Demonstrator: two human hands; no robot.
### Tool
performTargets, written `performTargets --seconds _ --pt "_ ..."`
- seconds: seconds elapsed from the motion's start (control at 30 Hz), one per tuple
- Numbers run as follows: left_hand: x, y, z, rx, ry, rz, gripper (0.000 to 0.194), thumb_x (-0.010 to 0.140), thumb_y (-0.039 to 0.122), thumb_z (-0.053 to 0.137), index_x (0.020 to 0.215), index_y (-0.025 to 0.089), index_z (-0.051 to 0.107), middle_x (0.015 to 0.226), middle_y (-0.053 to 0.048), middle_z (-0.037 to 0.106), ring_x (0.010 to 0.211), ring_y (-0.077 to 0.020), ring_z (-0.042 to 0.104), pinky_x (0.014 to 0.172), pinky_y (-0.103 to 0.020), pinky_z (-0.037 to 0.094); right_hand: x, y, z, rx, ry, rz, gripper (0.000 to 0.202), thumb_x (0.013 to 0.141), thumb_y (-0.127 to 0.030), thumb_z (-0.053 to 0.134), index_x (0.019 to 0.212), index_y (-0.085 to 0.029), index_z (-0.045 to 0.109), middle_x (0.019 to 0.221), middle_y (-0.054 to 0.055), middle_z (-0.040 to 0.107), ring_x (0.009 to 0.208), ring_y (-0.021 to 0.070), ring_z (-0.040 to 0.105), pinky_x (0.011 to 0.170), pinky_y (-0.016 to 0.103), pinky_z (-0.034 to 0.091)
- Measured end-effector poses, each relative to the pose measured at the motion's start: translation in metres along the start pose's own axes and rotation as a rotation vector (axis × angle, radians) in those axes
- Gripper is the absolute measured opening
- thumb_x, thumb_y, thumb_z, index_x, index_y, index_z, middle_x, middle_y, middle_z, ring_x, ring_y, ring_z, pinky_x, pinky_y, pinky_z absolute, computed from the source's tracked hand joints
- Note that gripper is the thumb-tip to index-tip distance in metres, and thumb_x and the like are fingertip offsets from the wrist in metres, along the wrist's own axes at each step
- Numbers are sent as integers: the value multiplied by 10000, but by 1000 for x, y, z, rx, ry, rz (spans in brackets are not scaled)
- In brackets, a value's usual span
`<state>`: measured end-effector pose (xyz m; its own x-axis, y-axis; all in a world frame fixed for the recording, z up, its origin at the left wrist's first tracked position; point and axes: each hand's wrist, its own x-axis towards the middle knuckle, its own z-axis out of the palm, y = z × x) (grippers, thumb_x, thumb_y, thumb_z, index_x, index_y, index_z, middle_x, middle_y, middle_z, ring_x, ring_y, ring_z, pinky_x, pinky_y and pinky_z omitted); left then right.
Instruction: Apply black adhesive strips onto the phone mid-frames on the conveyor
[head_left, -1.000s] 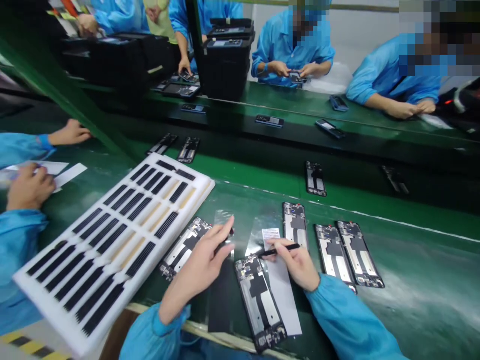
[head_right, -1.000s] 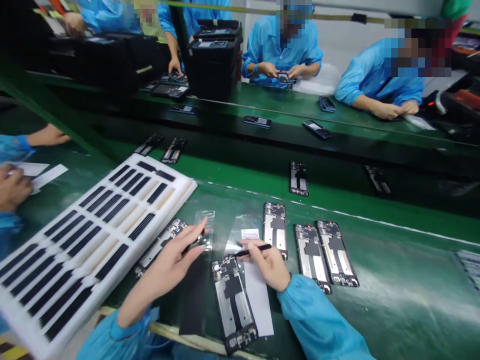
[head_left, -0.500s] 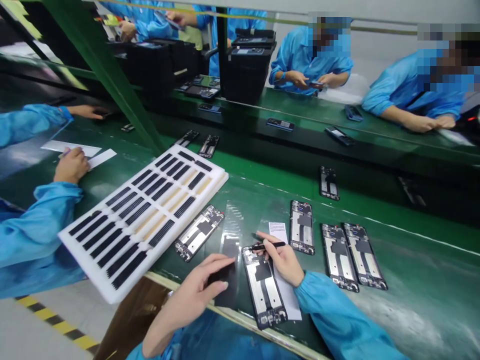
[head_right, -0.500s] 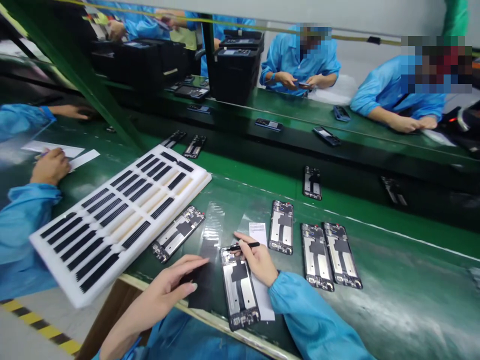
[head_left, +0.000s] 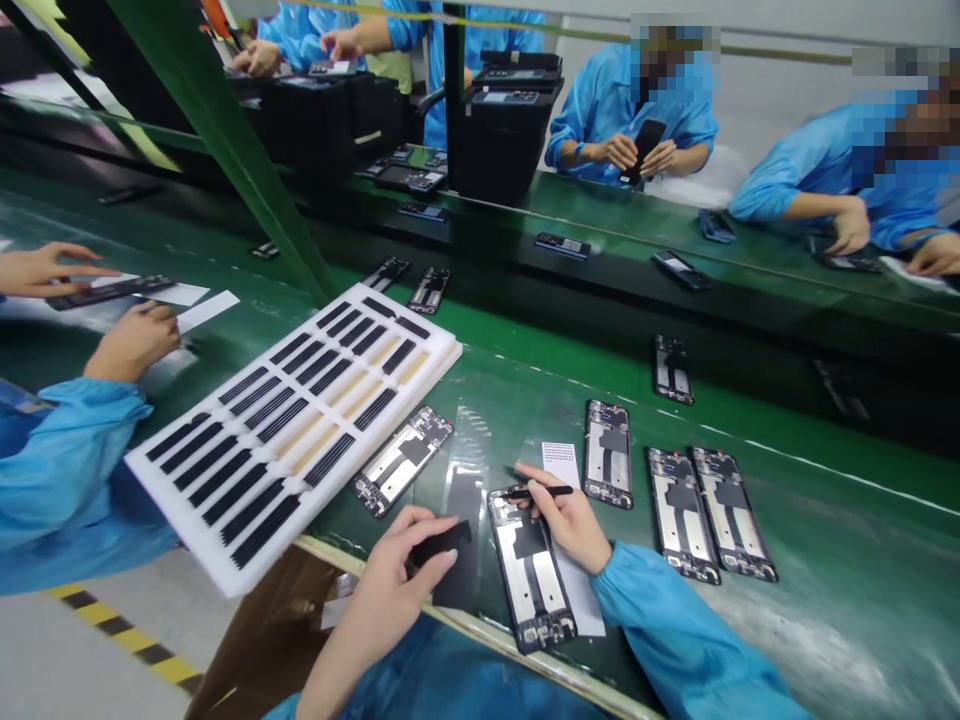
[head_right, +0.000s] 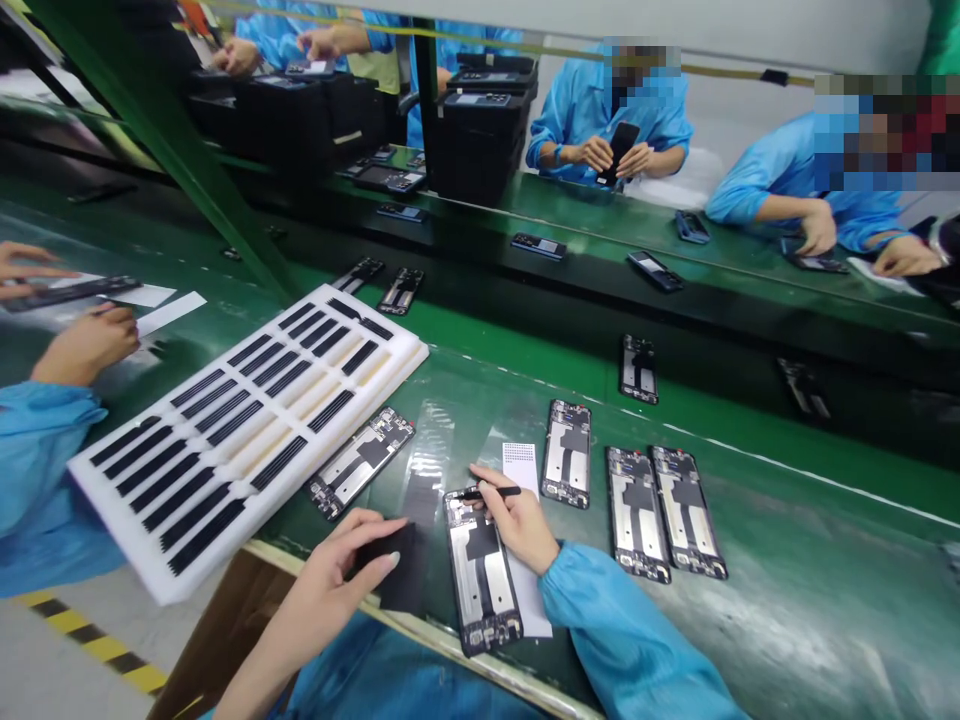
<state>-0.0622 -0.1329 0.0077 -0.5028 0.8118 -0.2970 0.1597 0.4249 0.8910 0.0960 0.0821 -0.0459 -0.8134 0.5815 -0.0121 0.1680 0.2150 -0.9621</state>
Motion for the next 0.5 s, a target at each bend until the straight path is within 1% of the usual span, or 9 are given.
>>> performTargets --seconds 0.13,0.27,0.33,0.4,0.47,0.5 --pt "0 0 5 37 0 -16 358 930 392 581 1234 243 696 1036 -50 564 855 -161 600 612 -225 480 -1 2 0 -2 -9 -11 491 1012 -551 427 1178 -201 730 1024 114 783 740 197 729 605 298 599" --pt "0 0 13 84 9 2 370 949 413 557 1266 259 669 1019 -38 556 709 -122 559 516 -211 439 -2 5 -1 -41 -2 -52 431 1031 -482 430 1155 -199 731 1101 118 766 737 187 725 644 307 599" --pt "0 -1 18 108 39 21 360 953 414 550 1260 263 662 1019 -36 554 671 -116 552 486 -212 437 -3 6 -2 -82 8 -129 372 1037 -416 450 1112 -192 737 1083 115 765 767 186 724 686 310 598" --pt "-1 -2 24 133 81 53 329 954 399 547 1229 261 665 1027 -37 556 658 -117 565 476 -218 452 -3 6 -4 -118 -5 -256 309 1038 -330 465 1067 -183 736 987 105 767 814 191 715 734 317 590" --pt "-3 -4 28 165 115 103 294 958 370 543 1203 257 661 1033 -41 562 687 -132 594 489 -225 481 -2 6 -5 -146 -48 -402 263 1032 -261 473 1058 -182 722 922 97 755 851 198 702 763 330 579" --pt "-4 -4 31 192 130 146 280 958 350 542 1196 255 655 1038 -46 566 735 -147 616 525 -232 508 -2 6 -5 -165 -73 -470 249 1030 -245 475 1072 -182 713 916 98 752 862 202 695 770 340 576"
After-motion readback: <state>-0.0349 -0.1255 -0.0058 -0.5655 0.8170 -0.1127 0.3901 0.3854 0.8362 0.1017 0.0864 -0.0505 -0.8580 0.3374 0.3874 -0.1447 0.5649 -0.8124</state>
